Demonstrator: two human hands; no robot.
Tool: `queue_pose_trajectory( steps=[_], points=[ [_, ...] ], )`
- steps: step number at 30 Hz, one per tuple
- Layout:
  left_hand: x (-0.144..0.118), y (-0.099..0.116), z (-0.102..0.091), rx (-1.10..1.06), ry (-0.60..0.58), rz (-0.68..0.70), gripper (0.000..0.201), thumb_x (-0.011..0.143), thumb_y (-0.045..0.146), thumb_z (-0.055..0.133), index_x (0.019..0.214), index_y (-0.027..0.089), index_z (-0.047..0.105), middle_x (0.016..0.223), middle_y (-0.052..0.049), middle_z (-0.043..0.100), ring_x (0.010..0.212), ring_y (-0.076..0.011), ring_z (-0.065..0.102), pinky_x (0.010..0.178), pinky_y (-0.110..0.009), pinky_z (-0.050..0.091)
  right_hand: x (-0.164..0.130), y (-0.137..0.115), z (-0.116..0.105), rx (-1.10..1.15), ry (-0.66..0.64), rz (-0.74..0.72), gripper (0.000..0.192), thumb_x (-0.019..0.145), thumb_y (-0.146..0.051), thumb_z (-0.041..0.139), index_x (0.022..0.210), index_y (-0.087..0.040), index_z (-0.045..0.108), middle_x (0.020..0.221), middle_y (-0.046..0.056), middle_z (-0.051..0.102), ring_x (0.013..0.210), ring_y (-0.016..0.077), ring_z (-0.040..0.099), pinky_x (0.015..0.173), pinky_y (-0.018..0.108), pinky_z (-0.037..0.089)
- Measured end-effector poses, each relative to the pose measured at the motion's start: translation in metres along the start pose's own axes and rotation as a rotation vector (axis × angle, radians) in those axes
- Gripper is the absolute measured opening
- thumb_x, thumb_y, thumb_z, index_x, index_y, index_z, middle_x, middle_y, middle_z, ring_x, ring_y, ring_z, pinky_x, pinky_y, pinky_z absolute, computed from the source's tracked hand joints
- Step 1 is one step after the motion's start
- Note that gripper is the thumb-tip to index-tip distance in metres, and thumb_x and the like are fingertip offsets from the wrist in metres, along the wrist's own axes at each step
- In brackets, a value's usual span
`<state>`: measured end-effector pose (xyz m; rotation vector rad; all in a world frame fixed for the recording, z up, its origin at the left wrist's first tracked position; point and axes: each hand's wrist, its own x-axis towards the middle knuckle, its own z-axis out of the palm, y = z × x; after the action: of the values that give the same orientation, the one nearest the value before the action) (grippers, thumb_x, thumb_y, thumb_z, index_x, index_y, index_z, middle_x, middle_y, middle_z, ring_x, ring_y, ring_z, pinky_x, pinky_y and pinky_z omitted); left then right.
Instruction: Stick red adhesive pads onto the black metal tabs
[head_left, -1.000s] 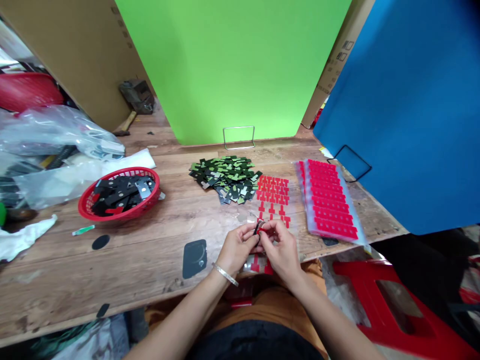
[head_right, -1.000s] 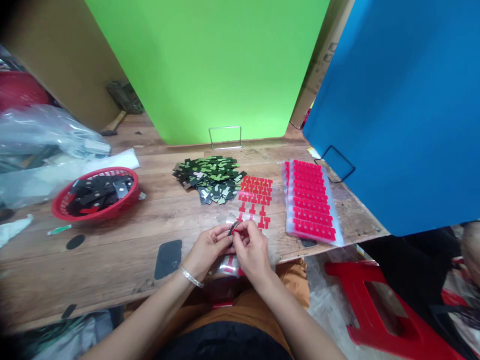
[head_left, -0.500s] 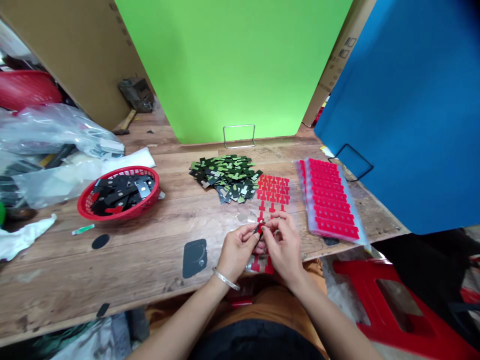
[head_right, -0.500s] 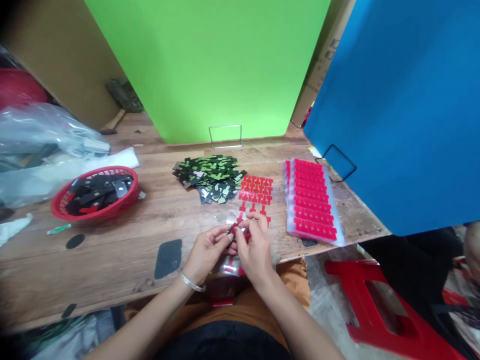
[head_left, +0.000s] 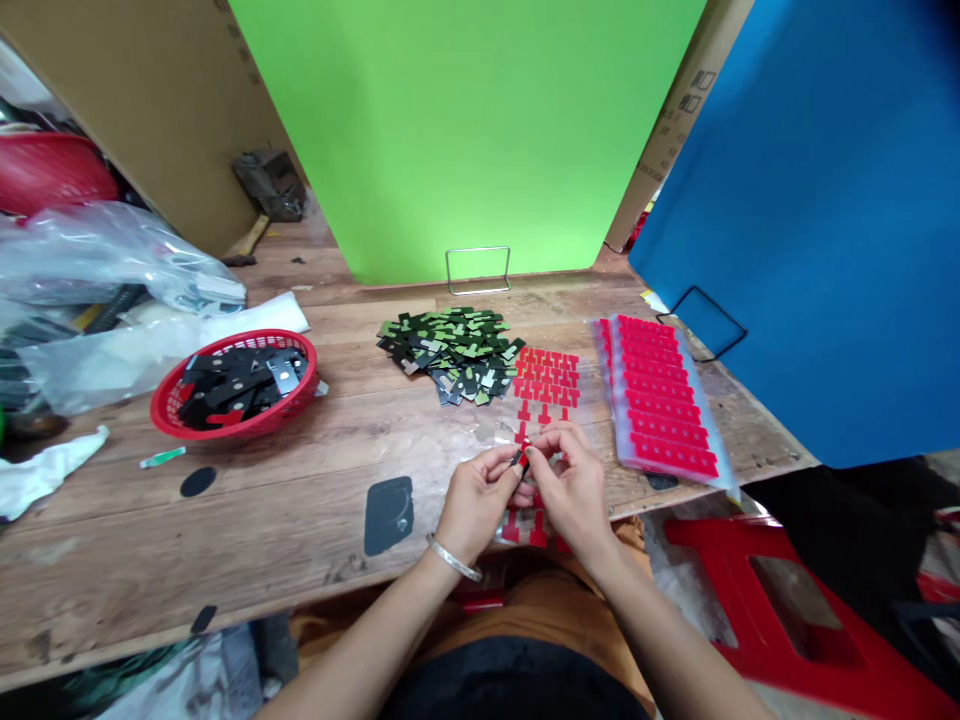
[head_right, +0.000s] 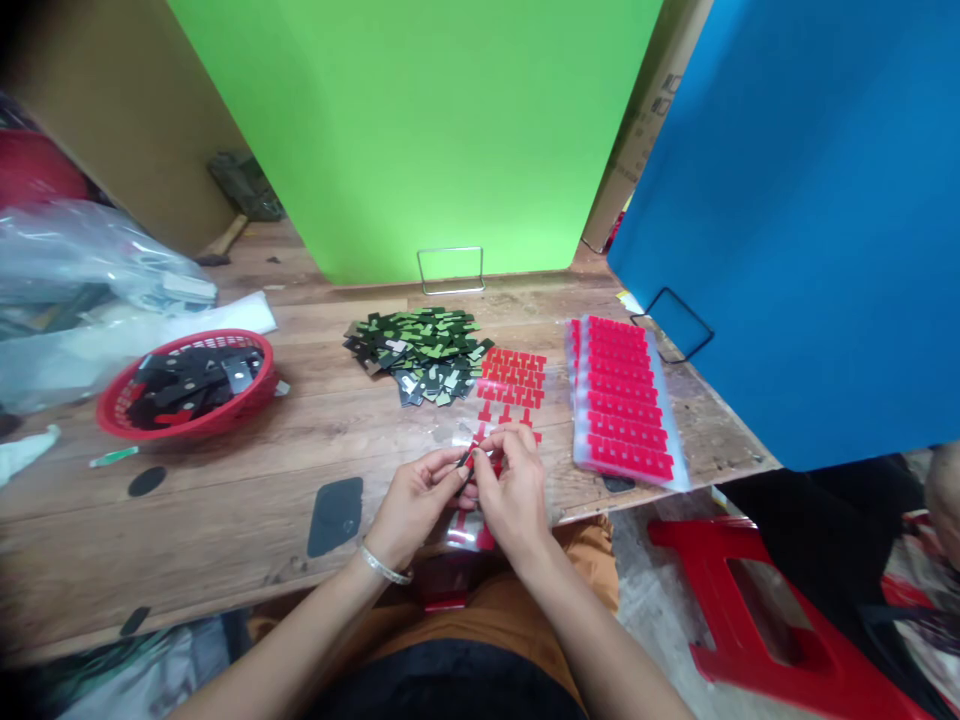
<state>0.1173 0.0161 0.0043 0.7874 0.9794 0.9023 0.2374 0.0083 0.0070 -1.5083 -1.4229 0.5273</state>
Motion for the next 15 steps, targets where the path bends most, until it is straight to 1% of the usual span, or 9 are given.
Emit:
queue_pose_trajectory(
  steps=[2, 5, 7, 8, 10, 11, 12, 13, 15],
  points=[
    [-0.0007, 0.0002, 0.0001, 0.017, 0.004, 0.009, 0.034, 0.070, 0.025, 0.065, 0.101, 0.010, 0.063, 0.066, -0.004, 0.067, 0.055, -0.0122, 0.061, 0.055, -0.022, 0.051, 0.0006, -0.0011, -0.0009, -0.020, -0.013, 0.005, 0.006, 0.078, -0.019, 0.051, 0.073, -0.020, 0.054, 0.080, 0.002, 0.052, 0.069, 0.0144, 0.051, 0.059, 0.025, 0.040],
    [-0.0021, 0.0015, -0.0005, 0.032, -0.001, 0.020, 0.033, 0.069, 0.026, 0.066, 0.099, 0.011, 0.064, 0.065, -0.004, 0.067, 0.055, -0.0125, 0.061, 0.055, -0.022, 0.051, -0.0001, -0.0028, -0.0024, -0.044, -0.043, 0.010, 0.004, 0.078, -0.020, 0.052, 0.074, -0.020, 0.054, 0.079, 0.002, 0.051, 0.065, 0.0134, 0.049, 0.059, 0.025, 0.040],
    [-0.0031, 0.0026, -0.0013, 0.024, -0.005, 0.010, 0.033, 0.069, 0.026, 0.066, 0.097, 0.011, 0.064, 0.063, -0.004, 0.066, 0.054, -0.0125, 0.061, 0.055, -0.022, 0.051, -0.0010, -0.0025, -0.0033, -0.038, -0.058, 0.026, 0.004, 0.077, -0.021, 0.053, 0.081, -0.020, 0.054, 0.080, 0.002, 0.052, 0.065, 0.0131, 0.050, 0.060, 0.026, 0.041],
    [-0.0037, 0.0031, -0.0017, 0.016, -0.005, -0.003, 0.032, 0.068, 0.027, 0.067, 0.096, 0.010, 0.064, 0.062, -0.004, 0.066, 0.054, -0.0125, 0.061, 0.056, -0.022, 0.051, -0.0014, -0.0017, -0.0036, -0.018, -0.051, 0.047, 0.012, 0.076, -0.022, 0.055, 0.088, -0.020, 0.053, 0.082, 0.002, 0.052, 0.065, 0.0130, 0.051, 0.059, 0.025, 0.041],
    [-0.0051, 0.0038, -0.0025, -0.003, -0.007, -0.044, 0.032, 0.068, 0.027, 0.067, 0.095, 0.010, 0.064, 0.061, -0.004, 0.066, 0.054, -0.0125, 0.061, 0.056, -0.023, 0.051, -0.0016, 0.0010, -0.0040, 0.059, -0.018, 0.114, 0.036, 0.072, -0.024, 0.060, 0.105, -0.021, 0.047, 0.085, 0.001, 0.053, 0.062, 0.0122, 0.051, 0.057, 0.025, 0.043],
    [-0.0058, 0.0040, -0.0026, -0.013, -0.007, -0.065, 0.033, 0.068, 0.027, 0.068, 0.095, 0.009, 0.063, 0.061, -0.005, 0.066, 0.054, -0.0125, 0.061, 0.056, -0.023, 0.050, -0.0014, 0.0025, -0.0040, 0.108, -0.013, 0.157, 0.045, 0.070, -0.025, 0.063, 0.110, -0.021, 0.043, 0.085, 0.001, 0.053, 0.059, 0.0116, 0.051, 0.056, 0.025, 0.043],
    [-0.0066, 0.0043, -0.0026, -0.023, -0.008, -0.082, 0.034, 0.067, 0.026, 0.068, 0.096, 0.009, 0.063, 0.062, -0.005, 0.066, 0.055, -0.0126, 0.061, 0.056, -0.023, 0.050, -0.0010, 0.0039, -0.0039, 0.160, -0.034, 0.199, 0.048, 0.068, -0.026, 0.064, 0.111, -0.021, 0.043, 0.084, 0.000, 0.054, 0.057, 0.0110, 0.051, 0.055, 0.025, 0.043],
    [-0.0073, 0.0046, -0.0024, -0.031, -0.008, -0.094, 0.035, 0.067, 0.026, 0.068, 0.096, 0.009, 0.062, 0.063, -0.005, 0.066, 0.055, -0.0126, 0.061, 0.056, -0.023, 0.050, -0.0007, 0.0048, -0.0037, 0.213, -0.082, 0.237, 0.043, 0.068, -0.027, 0.065, 0.106, -0.020, 0.047, 0.082, 0.000, 0.054, 0.056, 0.0105, 0.050, 0.054, 0.024, 0.043],
    [-0.0084, 0.0053, -0.0016, -0.038, -0.010, -0.099, 0.036, 0.067, 0.026, 0.068, 0.097, 0.009, 0.062, 0.065, -0.005, 0.066, 0.055, -0.0122, 0.061, 0.055, -0.022, 0.050, -0.0003, 0.0052, -0.0028, 0.326, -0.194, 0.307, 0.024, 0.069, -0.030, 0.064, 0.088, -0.018, 0.056, 0.072, -0.001, 0.055, 0.054, 0.0100, 0.049, 0.051, 0.022, 0.041]
  ],
)
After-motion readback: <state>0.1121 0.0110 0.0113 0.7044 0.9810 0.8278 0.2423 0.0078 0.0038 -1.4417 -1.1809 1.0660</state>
